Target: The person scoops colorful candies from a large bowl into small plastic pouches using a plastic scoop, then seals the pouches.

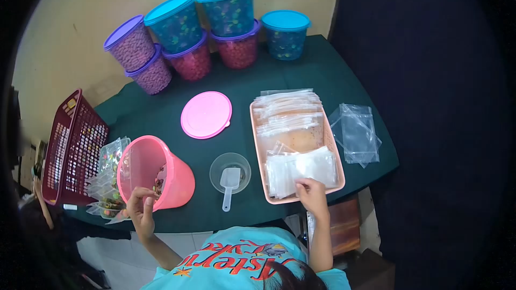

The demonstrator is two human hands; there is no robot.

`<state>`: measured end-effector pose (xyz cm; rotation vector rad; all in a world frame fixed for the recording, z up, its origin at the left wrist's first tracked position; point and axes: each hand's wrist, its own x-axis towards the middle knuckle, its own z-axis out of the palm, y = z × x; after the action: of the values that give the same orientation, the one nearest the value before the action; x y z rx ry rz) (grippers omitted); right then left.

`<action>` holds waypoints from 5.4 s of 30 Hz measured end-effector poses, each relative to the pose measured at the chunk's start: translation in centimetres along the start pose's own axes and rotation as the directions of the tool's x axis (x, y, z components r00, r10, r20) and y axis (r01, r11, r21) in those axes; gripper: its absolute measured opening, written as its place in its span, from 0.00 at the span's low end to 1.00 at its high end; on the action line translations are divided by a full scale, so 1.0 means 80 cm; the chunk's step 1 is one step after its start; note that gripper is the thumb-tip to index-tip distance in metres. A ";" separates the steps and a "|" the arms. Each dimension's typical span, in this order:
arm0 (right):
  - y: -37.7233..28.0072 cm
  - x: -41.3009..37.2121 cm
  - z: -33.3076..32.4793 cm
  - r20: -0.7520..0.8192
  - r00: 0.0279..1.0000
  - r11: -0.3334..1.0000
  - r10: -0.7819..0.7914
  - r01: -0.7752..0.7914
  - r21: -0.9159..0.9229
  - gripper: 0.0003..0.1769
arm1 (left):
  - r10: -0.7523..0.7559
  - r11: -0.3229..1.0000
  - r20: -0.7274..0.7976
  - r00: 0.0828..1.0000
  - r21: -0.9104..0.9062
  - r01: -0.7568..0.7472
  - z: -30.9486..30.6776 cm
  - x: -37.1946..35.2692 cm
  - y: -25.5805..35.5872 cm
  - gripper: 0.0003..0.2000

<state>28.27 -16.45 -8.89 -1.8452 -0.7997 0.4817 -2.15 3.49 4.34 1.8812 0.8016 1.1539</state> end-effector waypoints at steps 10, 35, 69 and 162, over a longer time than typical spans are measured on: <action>-0.092 -0.008 -0.001 -0.368 0.912 0.977 -0.181 0.210 0.039 0.07 | 0.015 0.999 0.002 1.000 0.043 -0.015 -0.052 -0.012 -0.009 0.05; -0.313 -0.080 0.409 0.122 0.645 0.634 -0.755 0.669 0.389 0.11 | -0.407 0.216 0.330 0.852 -0.871 0.441 -0.207 -0.031 -0.112 0.35; -0.293 -0.045 0.331 0.219 0.538 0.557 -0.814 0.614 0.559 0.11 | -0.425 0.573 -0.466 0.776 -0.802 -0.168 -0.191 -0.027 -0.097 0.34; -0.263 0.089 0.483 0.583 0.470 -0.305 0.663 0.880 -0.363 0.13 | -0.163 0.981 -0.074 0.984 -0.120 0.153 -0.201 -0.100 -0.085 0.47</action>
<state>1.84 19.23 -4.67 -2.6685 -3.3946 0.4925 -20.74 4.97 -0.25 1.6545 0.8956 1.1593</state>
